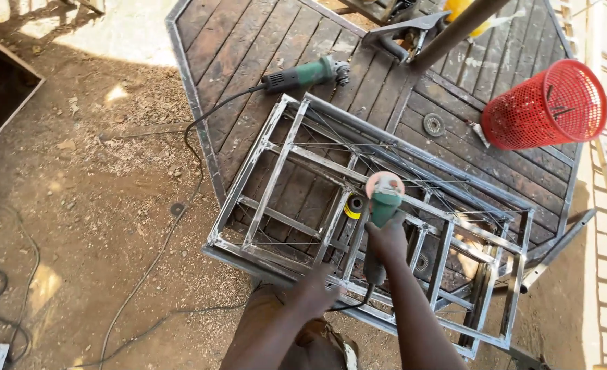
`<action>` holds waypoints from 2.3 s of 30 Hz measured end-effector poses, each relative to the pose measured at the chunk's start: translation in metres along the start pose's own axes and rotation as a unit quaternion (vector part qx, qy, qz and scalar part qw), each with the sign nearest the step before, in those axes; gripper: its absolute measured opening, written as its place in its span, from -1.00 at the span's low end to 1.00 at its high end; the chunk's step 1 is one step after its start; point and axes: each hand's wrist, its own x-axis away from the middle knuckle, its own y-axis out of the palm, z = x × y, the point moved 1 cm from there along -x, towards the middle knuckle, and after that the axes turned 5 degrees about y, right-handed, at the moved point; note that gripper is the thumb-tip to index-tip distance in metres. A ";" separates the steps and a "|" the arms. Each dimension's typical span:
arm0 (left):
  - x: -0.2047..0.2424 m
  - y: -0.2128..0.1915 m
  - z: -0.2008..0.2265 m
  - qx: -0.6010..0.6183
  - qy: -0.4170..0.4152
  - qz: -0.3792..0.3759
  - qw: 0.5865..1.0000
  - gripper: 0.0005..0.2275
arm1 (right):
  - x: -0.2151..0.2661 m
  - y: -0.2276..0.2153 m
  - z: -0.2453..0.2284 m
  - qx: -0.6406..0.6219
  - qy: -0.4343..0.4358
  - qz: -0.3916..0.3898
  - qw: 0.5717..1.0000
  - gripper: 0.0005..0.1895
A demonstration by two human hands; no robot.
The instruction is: Using a handheld angle grinder to smooth out weld joints on a metal frame structure.
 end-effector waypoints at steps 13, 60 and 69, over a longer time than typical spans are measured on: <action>0.003 0.000 -0.151 -0.122 0.056 0.073 0.988 -0.74 | 0.010 0.023 -0.023 -0.027 -0.040 -0.029 0.998 -0.52; -0.115 0.221 0.198 -0.140 0.084 -0.210 0.964 -0.52 | -0.153 -0.165 0.222 -0.124 0.066 -0.002 0.990 -0.34; -0.140 0.325 0.217 -0.082 0.066 -0.245 0.964 -0.39 | -0.190 -0.216 0.276 -0.090 0.065 0.043 0.993 -0.32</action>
